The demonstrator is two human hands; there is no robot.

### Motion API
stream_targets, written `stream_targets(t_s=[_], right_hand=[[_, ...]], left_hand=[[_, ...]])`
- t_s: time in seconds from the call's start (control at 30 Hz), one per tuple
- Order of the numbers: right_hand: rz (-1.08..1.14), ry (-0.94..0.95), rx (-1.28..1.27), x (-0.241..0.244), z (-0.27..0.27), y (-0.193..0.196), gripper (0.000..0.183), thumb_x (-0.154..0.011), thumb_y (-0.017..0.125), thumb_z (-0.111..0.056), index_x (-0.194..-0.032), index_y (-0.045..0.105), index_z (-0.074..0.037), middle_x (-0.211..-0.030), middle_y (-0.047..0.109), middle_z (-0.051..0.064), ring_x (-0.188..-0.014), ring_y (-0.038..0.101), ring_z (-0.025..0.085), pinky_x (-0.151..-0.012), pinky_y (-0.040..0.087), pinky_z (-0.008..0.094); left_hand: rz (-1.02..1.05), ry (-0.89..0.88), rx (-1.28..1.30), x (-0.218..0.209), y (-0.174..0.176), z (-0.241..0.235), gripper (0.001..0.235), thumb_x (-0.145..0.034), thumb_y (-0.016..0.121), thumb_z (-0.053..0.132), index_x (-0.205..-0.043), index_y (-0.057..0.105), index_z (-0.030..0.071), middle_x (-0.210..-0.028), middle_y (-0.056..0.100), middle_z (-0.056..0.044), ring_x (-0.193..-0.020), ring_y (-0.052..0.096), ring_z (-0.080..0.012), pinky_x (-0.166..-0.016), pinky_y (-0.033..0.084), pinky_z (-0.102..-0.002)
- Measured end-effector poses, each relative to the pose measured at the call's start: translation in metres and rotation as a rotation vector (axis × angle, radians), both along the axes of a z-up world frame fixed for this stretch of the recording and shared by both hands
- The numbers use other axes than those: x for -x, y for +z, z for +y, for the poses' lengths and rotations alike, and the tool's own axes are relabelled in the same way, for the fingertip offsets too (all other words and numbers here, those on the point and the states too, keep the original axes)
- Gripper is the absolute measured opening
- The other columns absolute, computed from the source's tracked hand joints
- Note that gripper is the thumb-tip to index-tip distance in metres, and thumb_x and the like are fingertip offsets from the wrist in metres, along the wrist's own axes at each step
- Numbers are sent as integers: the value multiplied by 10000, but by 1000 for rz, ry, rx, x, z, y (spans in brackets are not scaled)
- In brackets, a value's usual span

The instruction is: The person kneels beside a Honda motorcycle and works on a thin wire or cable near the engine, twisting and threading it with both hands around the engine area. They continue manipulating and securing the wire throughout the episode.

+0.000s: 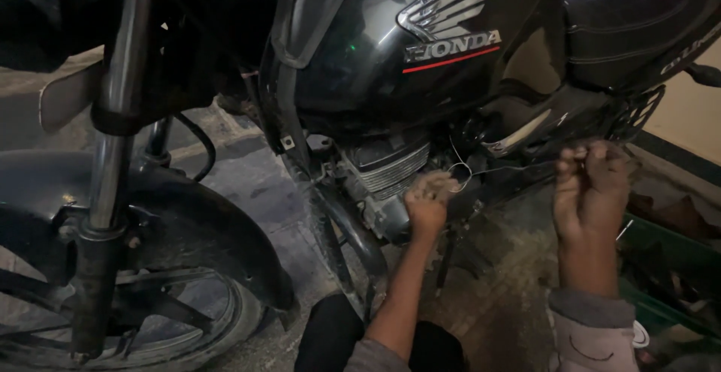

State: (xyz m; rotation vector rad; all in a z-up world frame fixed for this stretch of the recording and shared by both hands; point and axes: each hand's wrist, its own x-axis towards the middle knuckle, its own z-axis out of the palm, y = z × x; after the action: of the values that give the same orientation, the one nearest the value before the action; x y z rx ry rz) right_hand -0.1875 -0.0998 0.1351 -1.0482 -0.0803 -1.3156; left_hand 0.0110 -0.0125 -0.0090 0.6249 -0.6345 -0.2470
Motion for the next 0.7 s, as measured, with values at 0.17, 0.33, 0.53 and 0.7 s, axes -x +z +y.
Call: stream_targets(t_s=[0.17, 0.33, 0.53, 0.7], right_hand=[[332, -135, -14, -8, 42, 18, 158, -1054, 692, -206, -1127, 633, -79, -1004, 632, 34, -840, 613, 200, -647, 504, 381], [981, -480, 269, -24, 69, 21, 350, -926, 792, -209, -1235, 713, -64, -957, 644, 73, -719, 531, 231, -594, 417, 418], [1340, -680, 896, -48, 60, 2, 495, -785, 883, -356, -1174, 765, -73, -895, 771, 145, -762, 743, 263, -678, 565, 406], [1253, -671, 1056, -65, 51, 2, 238, -897, 764, -263, -995, 817, -52, -751, 732, 174, -682, 690, 302, -656, 529, 421]], left_hand=[[-32, 77, -48, 1, 2, 10, 217, -883, 818, 6, -1083, 737, -18, -975, 771, -98, -889, 734, -156, -847, 600, -308], [31, -46, 73, 1, 0, 7, 200, -862, 826, -15, -1046, 748, -37, -987, 777, -100, -911, 743, -164, -868, 603, -317], [32, -30, -24, 5, 8, 16, 205, -855, 802, -25, -1055, 758, -29, -1006, 784, -89, -917, 747, -167, -870, 607, -319], [-385, 519, -121, 9, 29, 41, 136, -933, 793, 75, -1055, 776, 18, -940, 795, -96, -874, 736, -227, -836, 571, -340]])
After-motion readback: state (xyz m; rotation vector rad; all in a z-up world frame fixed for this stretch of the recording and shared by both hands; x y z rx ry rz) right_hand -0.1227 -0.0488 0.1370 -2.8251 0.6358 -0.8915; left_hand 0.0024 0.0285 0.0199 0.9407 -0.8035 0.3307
